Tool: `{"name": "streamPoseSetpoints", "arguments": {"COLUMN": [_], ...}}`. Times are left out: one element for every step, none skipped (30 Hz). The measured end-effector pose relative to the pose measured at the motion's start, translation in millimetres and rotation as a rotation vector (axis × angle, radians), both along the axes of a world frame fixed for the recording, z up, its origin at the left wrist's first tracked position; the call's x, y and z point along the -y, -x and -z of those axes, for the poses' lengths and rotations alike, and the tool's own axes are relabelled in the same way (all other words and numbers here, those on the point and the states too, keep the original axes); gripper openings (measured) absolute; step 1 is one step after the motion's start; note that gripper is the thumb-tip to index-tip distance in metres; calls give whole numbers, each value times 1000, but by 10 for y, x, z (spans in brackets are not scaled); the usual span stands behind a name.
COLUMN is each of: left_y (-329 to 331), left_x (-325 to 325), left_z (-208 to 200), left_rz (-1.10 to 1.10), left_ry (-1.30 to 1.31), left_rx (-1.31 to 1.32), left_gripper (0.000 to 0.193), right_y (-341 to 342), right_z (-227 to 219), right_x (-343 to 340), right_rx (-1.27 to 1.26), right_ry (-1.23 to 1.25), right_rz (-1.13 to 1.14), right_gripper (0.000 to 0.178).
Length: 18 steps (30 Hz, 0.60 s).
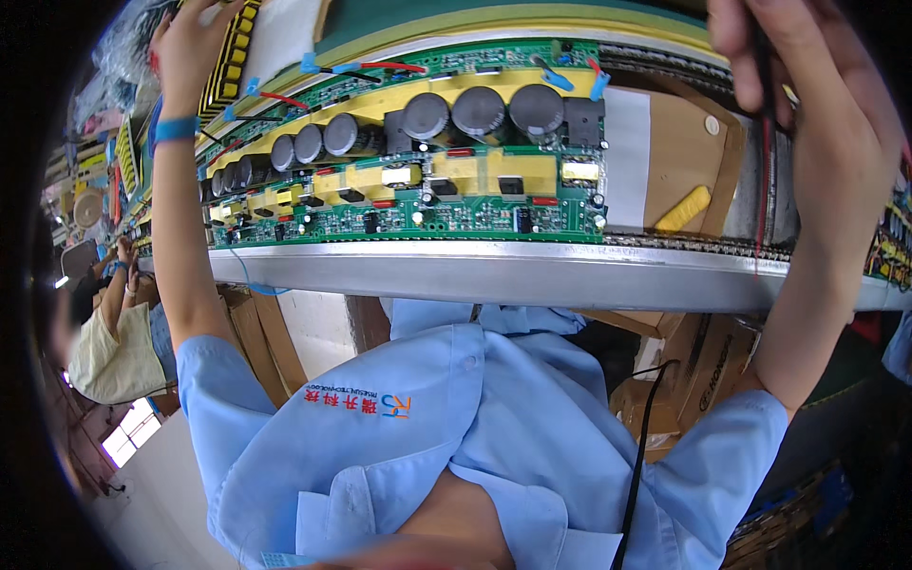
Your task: The person is seen connecting wires and components on an electronic circuit board assembly line.
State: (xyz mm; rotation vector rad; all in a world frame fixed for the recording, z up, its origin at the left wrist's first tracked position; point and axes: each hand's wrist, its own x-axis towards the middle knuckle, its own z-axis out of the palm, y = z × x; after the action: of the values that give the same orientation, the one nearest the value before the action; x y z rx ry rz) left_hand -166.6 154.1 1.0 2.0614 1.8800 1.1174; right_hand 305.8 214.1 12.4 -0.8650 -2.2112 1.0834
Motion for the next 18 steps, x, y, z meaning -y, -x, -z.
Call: {"name": "streamPoseSetpoints", "arguments": {"left_y": [-544, -543, -524, -992, -1318, -1754, -2053, -2296, -2505, -2552, -2599, -2644, -2683, -2702, -2720, -2733, -2739, -2745], "left_x": [94, 244, 392, 571, 642, 856, 998, 1128, 1188, 1102, 1088, 1078, 1080, 1066, 1051, 1038, 1026, 1014], "left_z": [-172, -162, -110, -148, 15, -7, -1, 36, 95, 294, 375, 436, 478, 504, 510, 514, 513, 501], "left_rz": [-367, -254, -140, -32, 130, 152, 223, 239, 229, 289, 302, 305, 307, 305, 325, 325, 323, 330], "left_ry": [27, -45, -110, -144, -168, -39, 1, 58, 0, -69, -64, -48, -30, -40, -34, -27, -20, -13], "left_rx": [-512, -508, -496, -558, -634, -533, -487, -458, -452, -417, -418, -411, -405, -432, -436, -460, -486, -501], "left_gripper": [25, 25, 25, 27, 32, 40, 47, 49, 54, 59, 59, 61, 62, 62, 62, 62, 61, 60], "right_y": [-105, -94, 23, 178, 304, 412, 451, 373, 349, 370, 361, 335, 304, 276, 262, 266, 265, 264], "right_z": [179, 187, 192, 179, 206, 193, 196, 212, 188, 254, 245, 246, 246, 253, 251, 222, 217, 214], "right_x": [-80, -28, 50, 146, 245, 323, 376, 265, 303, 280, 318, 311, 302, 280, 272, 309, 300, 291], "right_rx": [-131, -141, -171, -197, -196, -228, -257, -337, -350, -335, -327, -344, -355, -367, -379, -311, -319, -325], "right_ry": [39, 44, 78, 115, 144, 178, 209, 195, 205, 253, 275, 265, 257, 236, 217, 201, 208, 213], "right_rz": [8, 16, 80, 149, 258, 317, 373, 207, 204, 240, 275, 264, 235, 208, 179, 258, 274, 281], "right_gripper": [36, 36, 32, 28, 24, 21, 18, 20, 20, 21, 21, 22, 21, 22, 22, 23, 23, 23]}}
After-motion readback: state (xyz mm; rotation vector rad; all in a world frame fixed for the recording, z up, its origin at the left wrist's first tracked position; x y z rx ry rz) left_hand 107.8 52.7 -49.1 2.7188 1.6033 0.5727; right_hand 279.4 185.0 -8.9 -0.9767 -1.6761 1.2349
